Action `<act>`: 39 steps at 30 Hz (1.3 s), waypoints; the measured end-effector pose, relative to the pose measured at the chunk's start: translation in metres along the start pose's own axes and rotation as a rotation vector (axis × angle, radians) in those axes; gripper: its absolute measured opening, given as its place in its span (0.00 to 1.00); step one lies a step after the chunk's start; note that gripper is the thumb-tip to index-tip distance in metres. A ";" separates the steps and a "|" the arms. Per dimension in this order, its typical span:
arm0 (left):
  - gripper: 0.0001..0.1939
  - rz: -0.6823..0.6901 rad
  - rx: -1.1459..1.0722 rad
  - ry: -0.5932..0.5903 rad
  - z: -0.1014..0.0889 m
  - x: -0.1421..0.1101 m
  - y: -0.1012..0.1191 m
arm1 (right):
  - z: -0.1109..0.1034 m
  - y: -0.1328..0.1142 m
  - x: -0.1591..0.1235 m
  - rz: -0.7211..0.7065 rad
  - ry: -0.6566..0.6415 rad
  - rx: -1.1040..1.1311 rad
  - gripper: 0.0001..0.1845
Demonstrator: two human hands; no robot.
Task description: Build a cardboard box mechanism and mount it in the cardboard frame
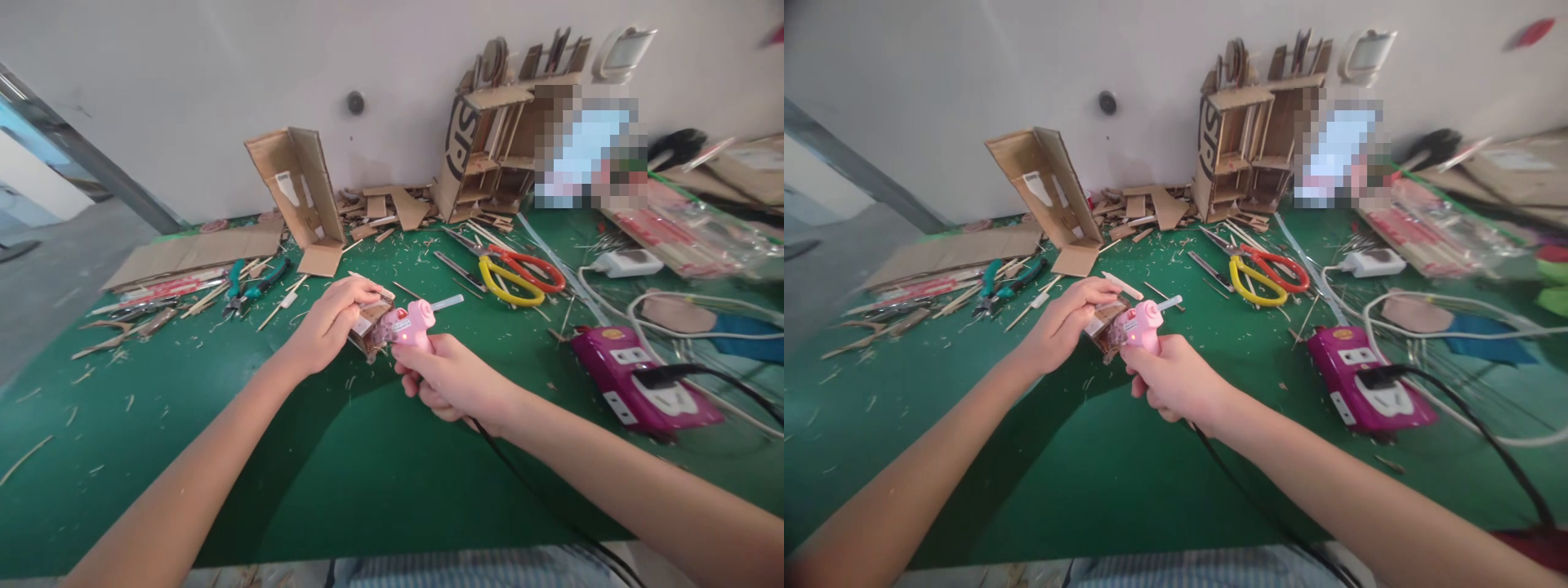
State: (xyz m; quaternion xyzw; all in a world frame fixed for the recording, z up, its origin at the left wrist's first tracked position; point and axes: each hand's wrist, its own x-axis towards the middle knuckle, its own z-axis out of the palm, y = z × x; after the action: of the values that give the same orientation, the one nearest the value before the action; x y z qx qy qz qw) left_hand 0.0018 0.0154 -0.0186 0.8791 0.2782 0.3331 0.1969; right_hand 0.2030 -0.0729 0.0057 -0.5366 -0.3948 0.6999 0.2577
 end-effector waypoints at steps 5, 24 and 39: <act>0.14 0.029 0.014 -0.004 -0.001 0.001 0.001 | -0.010 -0.004 -0.013 0.071 -0.002 -0.072 0.15; 0.15 -0.225 -0.208 0.245 -0.002 -0.002 -0.021 | -0.029 0.009 -0.020 -0.328 0.200 -0.487 0.17; 0.14 -0.250 -0.388 0.160 -0.001 0.000 -0.016 | -0.004 0.007 -0.006 -0.345 0.200 -0.483 0.17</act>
State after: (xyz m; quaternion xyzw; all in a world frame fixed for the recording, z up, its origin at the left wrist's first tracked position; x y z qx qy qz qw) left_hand -0.0049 0.0278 -0.0263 0.7545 0.3302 0.4218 0.3792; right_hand 0.2093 -0.0807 0.0026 -0.5734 -0.6077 0.4755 0.2752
